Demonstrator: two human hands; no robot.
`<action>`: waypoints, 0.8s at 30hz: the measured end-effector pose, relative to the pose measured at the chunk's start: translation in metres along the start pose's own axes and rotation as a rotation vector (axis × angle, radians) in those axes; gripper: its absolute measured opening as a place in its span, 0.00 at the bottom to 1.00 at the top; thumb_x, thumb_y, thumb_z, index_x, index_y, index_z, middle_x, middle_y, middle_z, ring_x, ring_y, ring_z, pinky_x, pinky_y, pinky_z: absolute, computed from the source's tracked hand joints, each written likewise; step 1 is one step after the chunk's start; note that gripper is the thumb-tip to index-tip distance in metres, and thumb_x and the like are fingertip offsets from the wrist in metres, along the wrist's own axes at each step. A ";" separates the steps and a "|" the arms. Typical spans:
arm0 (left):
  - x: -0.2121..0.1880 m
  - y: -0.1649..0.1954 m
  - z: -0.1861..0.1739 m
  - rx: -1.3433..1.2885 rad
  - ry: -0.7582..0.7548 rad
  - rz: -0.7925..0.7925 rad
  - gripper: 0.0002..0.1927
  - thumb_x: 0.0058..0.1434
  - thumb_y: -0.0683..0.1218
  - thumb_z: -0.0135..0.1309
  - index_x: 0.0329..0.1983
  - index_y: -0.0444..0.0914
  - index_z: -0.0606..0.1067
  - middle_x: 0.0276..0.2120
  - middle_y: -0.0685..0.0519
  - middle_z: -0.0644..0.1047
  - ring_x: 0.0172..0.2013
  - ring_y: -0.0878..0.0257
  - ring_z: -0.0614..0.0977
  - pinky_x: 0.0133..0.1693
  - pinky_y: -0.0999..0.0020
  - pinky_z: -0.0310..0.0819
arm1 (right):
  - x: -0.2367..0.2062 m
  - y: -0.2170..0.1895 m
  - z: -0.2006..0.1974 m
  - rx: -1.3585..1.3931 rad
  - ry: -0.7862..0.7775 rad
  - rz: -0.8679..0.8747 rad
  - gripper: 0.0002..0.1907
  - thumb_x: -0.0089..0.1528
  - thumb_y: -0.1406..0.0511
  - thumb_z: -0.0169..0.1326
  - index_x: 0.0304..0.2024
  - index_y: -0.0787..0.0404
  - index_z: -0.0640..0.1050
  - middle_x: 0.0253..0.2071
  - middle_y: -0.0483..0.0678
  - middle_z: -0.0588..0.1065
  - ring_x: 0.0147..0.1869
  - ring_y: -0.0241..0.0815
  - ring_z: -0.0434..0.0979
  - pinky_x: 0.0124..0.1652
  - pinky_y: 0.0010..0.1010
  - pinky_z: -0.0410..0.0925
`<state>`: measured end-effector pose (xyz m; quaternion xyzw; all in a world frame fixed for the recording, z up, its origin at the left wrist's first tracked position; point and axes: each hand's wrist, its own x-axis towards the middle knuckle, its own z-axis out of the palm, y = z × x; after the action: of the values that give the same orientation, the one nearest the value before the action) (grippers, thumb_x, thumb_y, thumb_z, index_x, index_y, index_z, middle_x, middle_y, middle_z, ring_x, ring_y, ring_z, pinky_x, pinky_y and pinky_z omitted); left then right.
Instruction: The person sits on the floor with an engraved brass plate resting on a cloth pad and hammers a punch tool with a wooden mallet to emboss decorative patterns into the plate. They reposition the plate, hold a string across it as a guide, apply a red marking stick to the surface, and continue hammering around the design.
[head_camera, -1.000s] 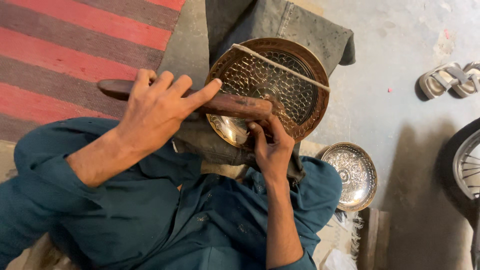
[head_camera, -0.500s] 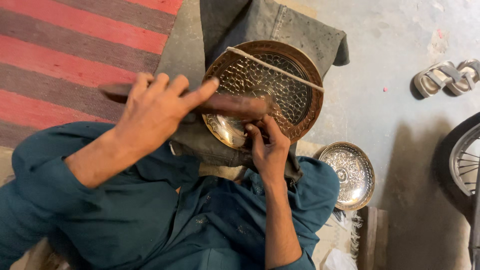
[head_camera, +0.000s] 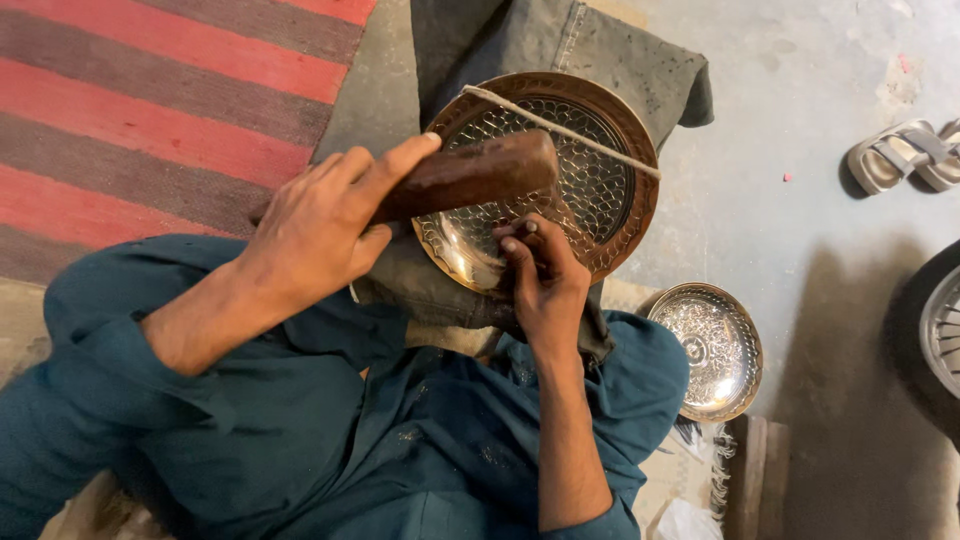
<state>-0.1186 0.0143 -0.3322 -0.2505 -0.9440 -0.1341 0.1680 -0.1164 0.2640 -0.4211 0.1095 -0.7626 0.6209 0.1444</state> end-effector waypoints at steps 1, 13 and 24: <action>0.002 -0.001 -0.001 0.196 0.030 0.083 0.44 0.58 0.36 0.60 0.76 0.53 0.61 0.34 0.52 0.70 0.37 0.54 0.77 0.40 0.55 0.73 | -0.001 0.000 -0.001 -0.069 0.008 -0.016 0.11 0.67 0.76 0.56 0.52 0.69 0.76 0.42 0.48 0.82 0.45 0.32 0.80 0.47 0.23 0.72; -0.008 0.009 -0.017 0.230 0.019 0.006 0.41 0.57 0.39 0.59 0.74 0.51 0.63 0.34 0.47 0.72 0.38 0.49 0.78 0.39 0.52 0.73 | 0.003 -0.001 -0.014 0.090 0.097 0.042 0.12 0.66 0.73 0.56 0.53 0.63 0.77 0.43 0.49 0.82 0.48 0.36 0.84 0.48 0.29 0.77; -0.089 0.095 0.033 -0.710 0.058 -0.667 0.41 0.52 0.39 0.55 0.71 0.44 0.59 0.47 0.35 0.79 0.50 0.40 0.82 0.45 0.53 0.78 | 0.055 -0.004 -0.052 -0.247 -0.564 -0.120 0.17 0.61 0.71 0.63 0.54 0.63 0.79 0.40 0.50 0.82 0.43 0.37 0.82 0.44 0.28 0.73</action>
<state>-0.0051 0.0670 -0.3805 0.0277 -0.8636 -0.5014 0.0460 -0.1618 0.3148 -0.3877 0.3040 -0.8345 0.4590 -0.0244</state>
